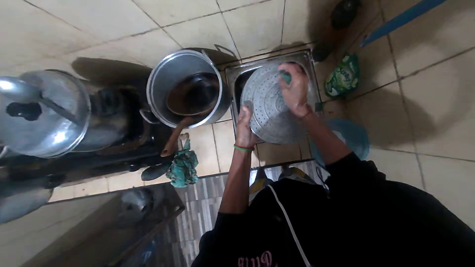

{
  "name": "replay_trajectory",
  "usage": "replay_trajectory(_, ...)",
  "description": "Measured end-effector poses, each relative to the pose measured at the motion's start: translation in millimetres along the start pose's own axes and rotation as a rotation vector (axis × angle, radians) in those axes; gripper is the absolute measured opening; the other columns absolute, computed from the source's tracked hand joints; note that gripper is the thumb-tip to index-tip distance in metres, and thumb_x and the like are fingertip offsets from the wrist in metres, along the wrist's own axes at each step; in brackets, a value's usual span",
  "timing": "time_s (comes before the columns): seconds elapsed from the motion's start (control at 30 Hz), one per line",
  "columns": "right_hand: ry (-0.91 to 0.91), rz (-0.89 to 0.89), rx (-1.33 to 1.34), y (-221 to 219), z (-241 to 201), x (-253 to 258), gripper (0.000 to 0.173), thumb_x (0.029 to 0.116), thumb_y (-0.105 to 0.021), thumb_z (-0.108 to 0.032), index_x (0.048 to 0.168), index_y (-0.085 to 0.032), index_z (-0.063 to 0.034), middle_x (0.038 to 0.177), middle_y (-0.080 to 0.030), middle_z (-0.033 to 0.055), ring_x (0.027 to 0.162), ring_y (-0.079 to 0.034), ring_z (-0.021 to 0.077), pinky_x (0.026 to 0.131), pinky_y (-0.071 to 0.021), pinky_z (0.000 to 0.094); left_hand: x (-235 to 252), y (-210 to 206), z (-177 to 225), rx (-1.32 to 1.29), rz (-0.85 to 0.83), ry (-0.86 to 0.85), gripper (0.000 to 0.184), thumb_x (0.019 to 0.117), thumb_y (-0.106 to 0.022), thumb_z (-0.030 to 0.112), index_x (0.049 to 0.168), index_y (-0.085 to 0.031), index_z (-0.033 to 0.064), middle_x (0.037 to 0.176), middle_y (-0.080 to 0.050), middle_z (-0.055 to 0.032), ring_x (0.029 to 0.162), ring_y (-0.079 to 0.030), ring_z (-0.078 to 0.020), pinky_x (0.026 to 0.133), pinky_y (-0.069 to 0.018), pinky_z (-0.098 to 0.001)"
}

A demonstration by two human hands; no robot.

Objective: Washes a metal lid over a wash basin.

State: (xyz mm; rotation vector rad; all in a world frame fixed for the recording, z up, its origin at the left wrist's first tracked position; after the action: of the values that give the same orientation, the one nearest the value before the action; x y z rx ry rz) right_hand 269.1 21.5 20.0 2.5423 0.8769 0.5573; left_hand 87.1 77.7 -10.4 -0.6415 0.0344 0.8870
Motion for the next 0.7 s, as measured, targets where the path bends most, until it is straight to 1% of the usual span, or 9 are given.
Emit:
replay_trajectory(0.03,0.053,-0.046,0.037,-8.6,-14.7,-13.4,0.032,0.0935,-0.064,-0.001,0.125,-0.065,0.0048,0.121,-0.068,0.0243,0.110,-0.068,0.0335,0.097,-0.0560,0.0443,4.5,-1.9,0.9,0.001,-0.003,-0.002,0.037,0.1112,-0.028,0.032,0.138,-0.045,0.0138,0.115,-0.070,-0.0004,0.106,-0.068,-0.0104,0.093,-0.0584,-0.0346)
replay_trajectory(0.1,0.213,-0.145,0.125,-30.5,-43.0,-57.7,0.033,0.0871,-0.066,0.004,0.120,-0.067,0.0063,0.111,-0.068,0.0243,0.103,-0.068,0.0337,0.090,-0.0582,0.0437,10.0,-0.8,4.3,-0.015,-0.001,-0.022,0.038,0.1117,-0.027,0.033,0.137,-0.046,0.0134,0.113,-0.069,-0.0008,0.105,-0.068,-0.0106,0.093,-0.0582,-0.0342)
replay_trajectory(0.2,0.334,-0.247,0.203,-31.3,-42.9,-90.2,0.021,0.0920,-0.066,0.000,0.113,-0.070,0.0044,0.108,-0.069,0.0200,0.101,-0.068,0.0287,0.092,-0.0576,0.0382,11.8,4.2,15.6,-0.088,0.002,-0.054,0.035,0.1111,-0.030,0.034,0.135,-0.048,0.0156,0.115,-0.069,-0.0014,0.106,-0.068,-0.0129,0.092,-0.0592,-0.0360)
replay_trajectory(0.3,0.281,-0.094,0.088,0.8,-1.4,-53.9,0.019,0.0924,-0.064,-0.001,0.109,-0.072,0.0052,0.107,-0.071,0.0216,0.101,-0.070,0.0313,0.091,-0.0577,0.0417,3.6,9.1,24.0,-0.140,0.001,-0.050,0.034,0.1112,-0.029,0.035,0.132,-0.050,0.0181,0.117,-0.070,-0.0012,0.108,-0.069,-0.0143,0.093,-0.0593,-0.0385)
replay_trajectory(0.37,0.126,-0.020,-0.020,20.2,20.2,-17.7,0.021,0.0959,-0.061,-0.005,0.111,-0.071,0.0051,0.112,-0.068,0.0248,0.106,-0.067,0.0346,0.095,-0.0549,0.0448,-0.6,9.0,19.0,-0.138,-0.019,-0.037,0.033,0.1095,-0.036,0.036,0.132,-0.049,0.0173,0.116,-0.071,-0.0014,0.107,-0.069,-0.0141,0.093,-0.0597,-0.0381)
replay_trajectory(0.47,-0.004,-0.001,-0.078,17.0,4.9,9.0,0.022,0.0969,-0.061,-0.006,0.114,-0.072,0.0038,0.116,-0.067,0.0251,0.110,-0.066,0.0350,0.098,-0.0533,0.0440,1.0,-1.6,5.6,-0.097,-0.038,-0.026,0.032,0.1110,-0.031,0.031,0.132,-0.050,0.0150,0.113,-0.071,-0.0009,0.105,-0.069,-0.0125,0.093,-0.0588,-0.0365)
replay_trajectory(0.57,0.164,-0.094,0.056,-22.5,-45.8,-28.6,0.017,0.0914,-0.066,0.000,0.107,-0.073,0.0043,0.108,-0.069,0.0235,0.102,-0.069,0.0336,0.090,-0.0579,0.0434,5.6,-10.7,3.4,-0.031,-0.018,-0.024,0.038,0.1122,-0.028,0.030,0.140,-0.045,0.0123,0.117,-0.069,-0.0015,0.107,-0.067,-0.0109,0.096,-0.0574,-0.0345)
replay_trajectory(0.63,0.256,-0.208,0.138,-38.6,-65.4,-71.2,0.016,0.0893,-0.067,0.002,0.104,-0.072,0.0037,0.104,-0.069,0.0219,0.099,-0.069,0.0326,0.087,-0.0588,0.0426,12.1,-6.5,9.3,-0.040,0.042,-0.054,0.035,0.1118,-0.028,0.034,0.131,-0.051,0.0149,0.109,-0.070,0.0013,0.102,-0.068,-0.0083,0.091,-0.0583,-0.0315)
replay_trajectory(0.7,0.319,-0.312,0.144,-34.3,-63.2,-105.1,0.016,0.0913,-0.066,0.000,0.106,-0.072,0.0023,0.105,-0.070,0.0189,0.102,-0.069,0.0301,0.091,-0.0581,0.0402,16.2,3.6,19.5,-0.067,0.086,-0.089,0.038,0.1123,-0.026,0.035,0.135,-0.049,0.0160,0.116,-0.069,-0.0002,0.108,-0.067,-0.0116,0.093,-0.0585,-0.0354)
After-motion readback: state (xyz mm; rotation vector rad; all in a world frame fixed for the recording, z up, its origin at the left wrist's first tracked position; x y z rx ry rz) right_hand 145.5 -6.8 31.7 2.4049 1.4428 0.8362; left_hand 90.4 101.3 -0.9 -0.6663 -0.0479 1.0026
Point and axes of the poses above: each hand's wrist, its own x-axis towards the middle knuckle, its own y-axis out of the back of the hand, z = x × y, the point moved 6 cm from there along x, towards the middle knuckle
